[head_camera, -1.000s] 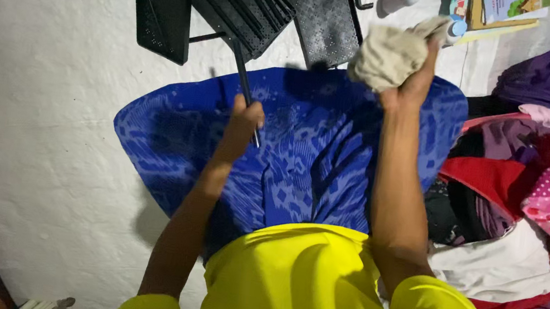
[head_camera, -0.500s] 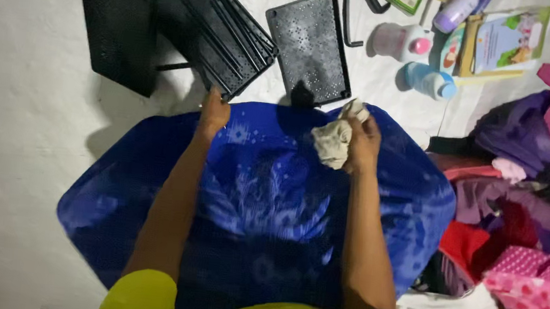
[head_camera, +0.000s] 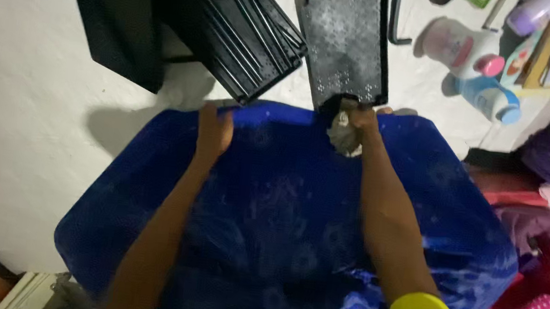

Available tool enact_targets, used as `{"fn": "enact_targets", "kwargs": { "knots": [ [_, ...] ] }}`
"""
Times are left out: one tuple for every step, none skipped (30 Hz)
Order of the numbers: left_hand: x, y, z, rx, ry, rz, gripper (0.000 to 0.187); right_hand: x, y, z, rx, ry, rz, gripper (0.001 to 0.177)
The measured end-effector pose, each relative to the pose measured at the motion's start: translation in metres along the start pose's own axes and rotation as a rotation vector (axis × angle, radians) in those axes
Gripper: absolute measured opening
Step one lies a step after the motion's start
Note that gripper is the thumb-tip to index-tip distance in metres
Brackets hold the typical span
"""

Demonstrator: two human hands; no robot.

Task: The person sits on the floor and wipes several black plastic kitchen utensils, including a grater and a slicer, using a cloth. The person wipes the surfaces and edges of each item individually.

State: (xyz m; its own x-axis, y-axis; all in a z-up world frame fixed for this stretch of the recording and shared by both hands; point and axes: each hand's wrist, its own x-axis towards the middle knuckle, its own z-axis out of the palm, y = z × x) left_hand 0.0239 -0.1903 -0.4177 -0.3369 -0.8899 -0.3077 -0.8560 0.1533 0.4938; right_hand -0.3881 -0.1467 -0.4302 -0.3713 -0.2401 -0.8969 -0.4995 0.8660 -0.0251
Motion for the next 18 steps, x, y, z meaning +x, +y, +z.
{"fn": "enact_targets", "kwargs": {
  "knots": [
    [-0.014, 0.002, 0.000, -0.134, 0.070, -0.110, 0.032, -0.002, -0.001, -0.001, -0.026, 0.092, -0.049, 0.052],
    [-0.023, 0.003, -0.002, -0.269, 0.141, -0.218, 0.046, -0.006, -0.001, 0.005, -0.044, 0.161, -0.098, 0.055],
    [-0.032, 0.009, -0.004, -0.253, 0.134, -0.202, 0.044, -0.012, 0.007, 0.006, -0.043, 0.239, -0.137, 0.059],
    [-0.041, 0.018, -0.006, -0.237, 0.127, -0.185, 0.041, -0.018, 0.015, 0.007, -0.016, 0.309, -0.166, 0.063],
    [-0.040, 0.031, -0.005, -0.228, 0.132, -0.156, 0.039, -0.019, 0.022, 0.001, 0.030, 0.369, -0.187, 0.067],
    [-0.042, 0.048, -0.005, -0.334, 0.064, -0.284, 0.034, -0.024, 0.030, -0.005, 0.072, 0.411, -0.182, 0.068],
    [-0.036, 0.062, -0.006, -0.438, 0.005, -0.399, 0.029, -0.026, 0.034, -0.011, 0.102, 0.459, -0.216, 0.063],
    [-0.032, 0.079, -0.007, -0.543, -0.060, -0.510, 0.025, -0.033, 0.038, -0.019, 0.131, 0.506, -0.250, 0.059],
    [-0.025, 0.096, -0.008, -0.636, -0.103, -0.537, 0.025, -0.040, 0.035, -0.030, 0.165, 0.559, -0.288, 0.055],
    [-0.020, 0.114, -0.008, -0.729, -0.149, -0.560, 0.026, -0.049, 0.031, -0.042, 0.190, 0.550, -0.322, 0.054],
    [-0.021, 0.134, -0.009, -0.819, -0.203, -0.595, 0.027, -0.064, 0.030, -0.052, 0.208, 0.529, -0.352, 0.052],
    [-0.015, 0.150, -0.009, -0.745, -0.192, -0.469, 0.027, -0.079, 0.027, -0.065, 0.225, 0.507, -0.383, 0.051],
    [-0.015, 0.163, -0.011, -0.665, -0.171, -0.357, 0.026, -0.097, 0.021, -0.080, 0.208, 0.526, -0.400, 0.051],
    [-0.019, 0.178, -0.013, -0.626, -0.114, -0.245, 0.023, -0.118, 0.015, -0.095, 0.191, 0.545, -0.417, 0.051],
    [-0.018, 0.190, -0.016, -0.580, -0.054, -0.127, 0.021, -0.135, 0.006, -0.111, 0.180, 0.570, -0.438, 0.050],
    [-0.018, 0.199, -0.025, -0.531, 0.006, -0.010, 0.018, -0.155, 0.000, -0.125, 0.141, 0.589, -0.476, 0.049],
    [-0.019, 0.207, -0.037, -0.559, 0.029, -0.001, 0.017, -0.179, 0.001, -0.138, 0.103, 0.616, -0.505, 0.047],
    [-0.021, 0.218, -0.053, -0.588, 0.051, 0.008, 0.017, -0.204, 0.002, -0.148, 0.064, 0.644, -0.533, 0.046]
  ]
}}
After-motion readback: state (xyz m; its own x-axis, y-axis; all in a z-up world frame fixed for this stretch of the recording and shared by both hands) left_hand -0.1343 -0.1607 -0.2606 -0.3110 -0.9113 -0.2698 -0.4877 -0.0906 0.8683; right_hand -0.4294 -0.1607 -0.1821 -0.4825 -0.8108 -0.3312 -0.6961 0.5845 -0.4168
